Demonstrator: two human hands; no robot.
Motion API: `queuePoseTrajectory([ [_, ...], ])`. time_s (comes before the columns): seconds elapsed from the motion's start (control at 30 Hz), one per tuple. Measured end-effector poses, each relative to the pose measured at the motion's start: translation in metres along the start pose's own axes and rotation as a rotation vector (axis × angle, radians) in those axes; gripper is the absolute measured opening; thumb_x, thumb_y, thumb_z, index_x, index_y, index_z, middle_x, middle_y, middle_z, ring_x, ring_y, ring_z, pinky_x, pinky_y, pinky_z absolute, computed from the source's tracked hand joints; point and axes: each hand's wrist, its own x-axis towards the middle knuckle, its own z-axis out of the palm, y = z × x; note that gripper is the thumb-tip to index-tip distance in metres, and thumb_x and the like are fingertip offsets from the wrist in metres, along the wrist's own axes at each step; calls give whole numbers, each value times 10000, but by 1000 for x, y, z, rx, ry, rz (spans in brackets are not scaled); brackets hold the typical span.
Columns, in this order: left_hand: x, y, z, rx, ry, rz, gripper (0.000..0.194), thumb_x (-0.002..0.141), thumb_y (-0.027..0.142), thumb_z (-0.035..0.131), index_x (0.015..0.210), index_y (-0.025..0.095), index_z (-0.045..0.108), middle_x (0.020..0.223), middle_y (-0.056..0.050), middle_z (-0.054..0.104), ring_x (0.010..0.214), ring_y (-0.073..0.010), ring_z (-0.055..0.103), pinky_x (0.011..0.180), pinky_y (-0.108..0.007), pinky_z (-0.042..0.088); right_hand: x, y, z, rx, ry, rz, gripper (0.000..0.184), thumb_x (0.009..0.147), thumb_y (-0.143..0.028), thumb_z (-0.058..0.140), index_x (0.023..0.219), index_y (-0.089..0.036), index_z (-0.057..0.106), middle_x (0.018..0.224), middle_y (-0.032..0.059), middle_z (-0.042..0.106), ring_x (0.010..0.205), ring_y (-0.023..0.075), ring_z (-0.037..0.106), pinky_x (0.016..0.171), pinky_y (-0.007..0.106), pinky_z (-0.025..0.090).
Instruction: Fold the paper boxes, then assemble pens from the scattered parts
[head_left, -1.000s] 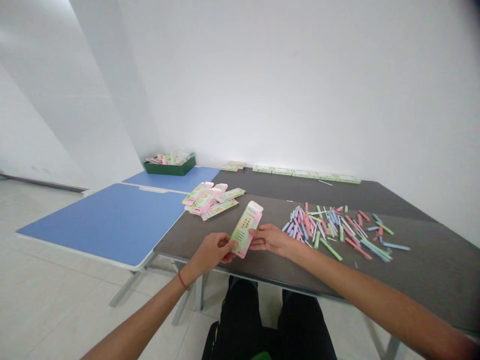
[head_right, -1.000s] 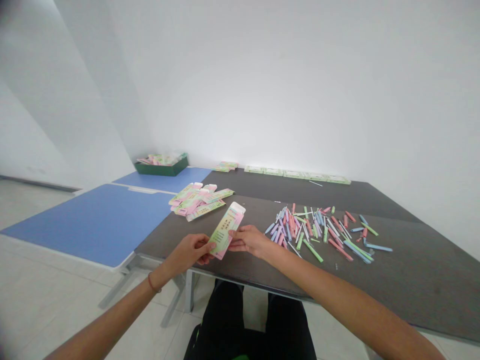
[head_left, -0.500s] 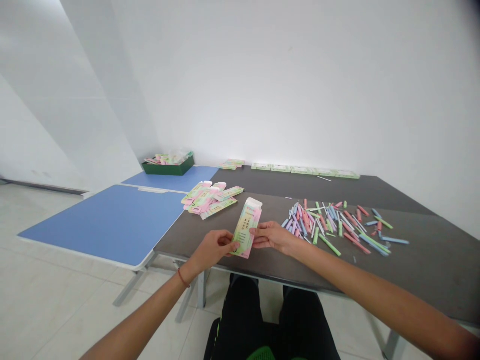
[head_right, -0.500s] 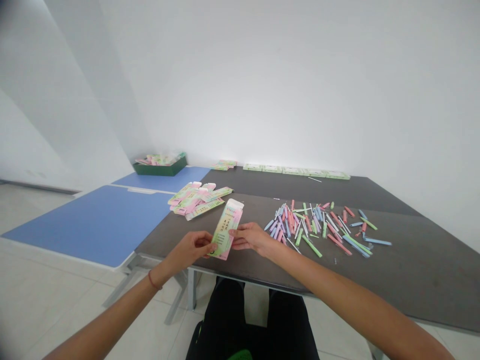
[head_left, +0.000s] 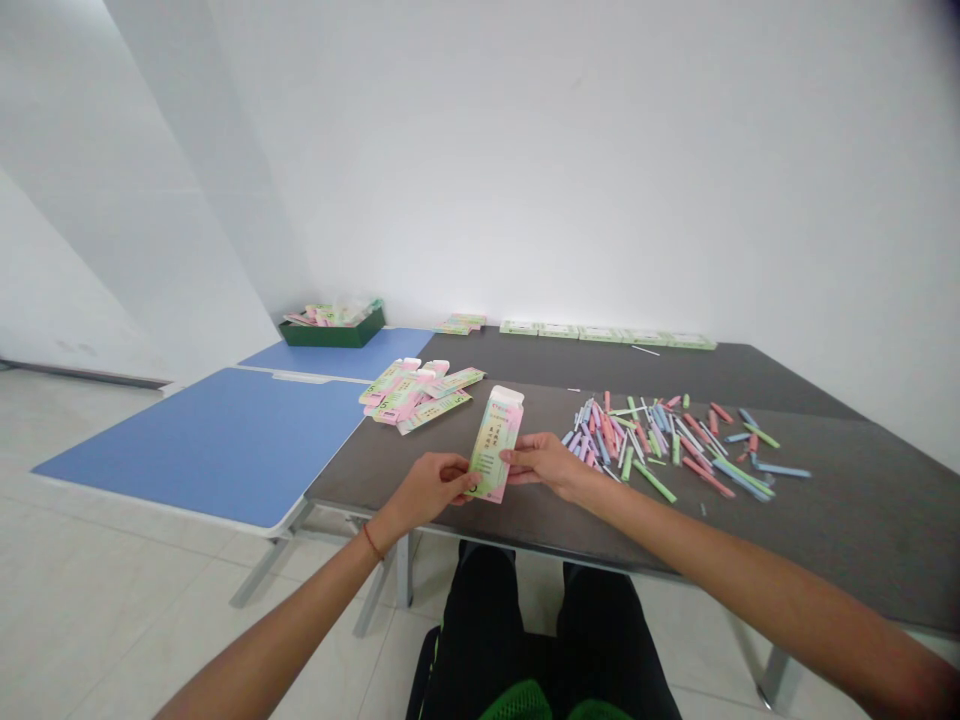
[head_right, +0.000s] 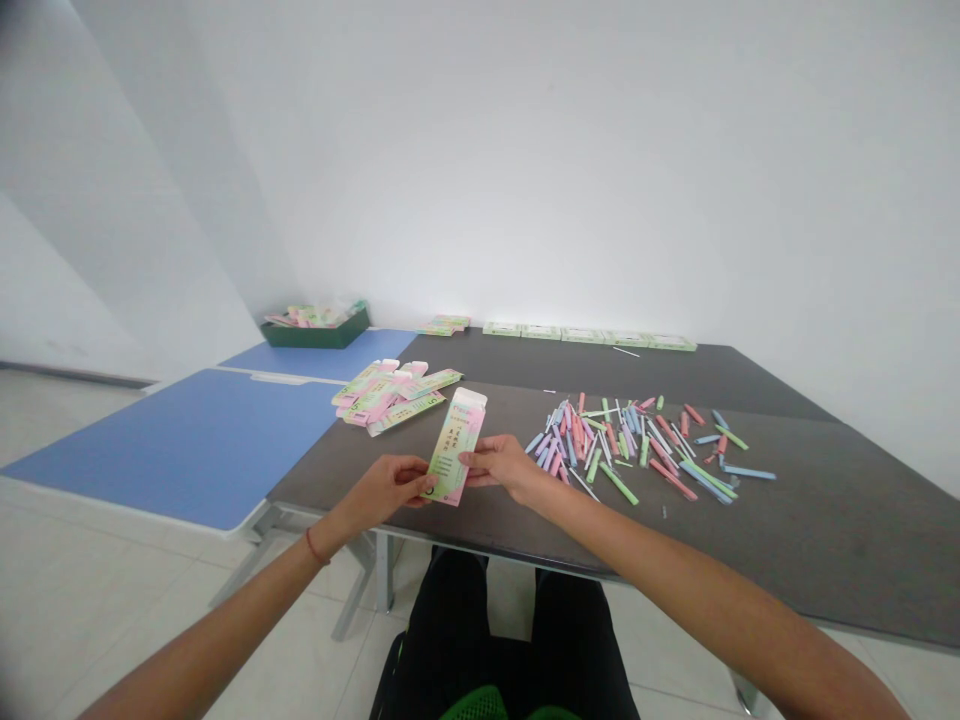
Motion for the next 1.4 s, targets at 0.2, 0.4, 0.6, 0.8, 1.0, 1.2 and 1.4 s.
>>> queuePoseTrajectory([
  [0.2, -5, 2, 1, 131, -40, 41, 363, 868, 469, 708, 994, 133, 770, 826, -81, 797, 720, -229, 762, 661, -295, 600, 5, -3, -1, -1, 44, 1, 60, 858, -119, 785, 916, -103, 787, 881, 125, 820, 761, 199, 792, 800, 340, 672],
  [0.4, -9, -3, 2, 445, 94, 332, 656, 890, 323, 738, 1504, 254, 518, 1093, -41, 809, 896, -231, 771, 839, -327, 587, 8, -3, -2, 10, 40, 27, 101, 869, -178, 803, 908, -87, 784, 918, 151, 819, 754, 207, 795, 833, 374, 670],
  [0.6, -7, -10, 1, 597, 173, 476, 531, 966, 320, 650, 1485, 260, 557, 1196, -77, 778, 989, -241, 757, 906, -322, 567, 6, -6, -1, 23, 27, 51, 109, 862, -170, 811, 909, -75, 787, 923, 163, 817, 784, 222, 799, 846, 384, 672],
  [0.8, -6, 2, -2, 574, 154, 389, 663, 889, 378, 755, 1507, 278, 536, 1287, -76, 736, 972, -241, 738, 872, -321, 583, 9, -8, -3, 40, 62, 70, 148, 855, -190, 829, 906, -60, 779, 902, 173, 814, 752, 209, 792, 826, 353, 675],
  [1.0, -2, 13, 4, 621, 187, 387, 642, 814, 462, 831, 1394, 238, 669, 1247, -108, 760, 883, -248, 737, 913, -348, 530, 16, -4, 0, 67, 95, 114, 160, 871, -184, 814, 858, -40, 747, 829, 177, 804, 692, 198, 780, 769, 322, 679],
  [1.2, 1, 14, 9, 500, 234, 247, 624, 718, 416, 891, 1286, 203, 744, 962, -72, 826, 734, -228, 701, 773, -323, 520, 14, -1, 2, 82, 92, 113, 155, 850, -164, 830, 896, -37, 753, 832, 168, 806, 690, 196, 781, 766, 317, 682],
  [1.4, -2, 18, 16, 381, 282, 264, 602, 676, 351, 916, 1241, 202, 771, 1073, -96, 814, 859, -275, 740, 817, -350, 554, 10, -6, 3, 71, 91, 88, 162, 827, -165, 850, 907, -50, 769, 849, 165, 809, 707, 198, 782, 793, 333, 679],
])
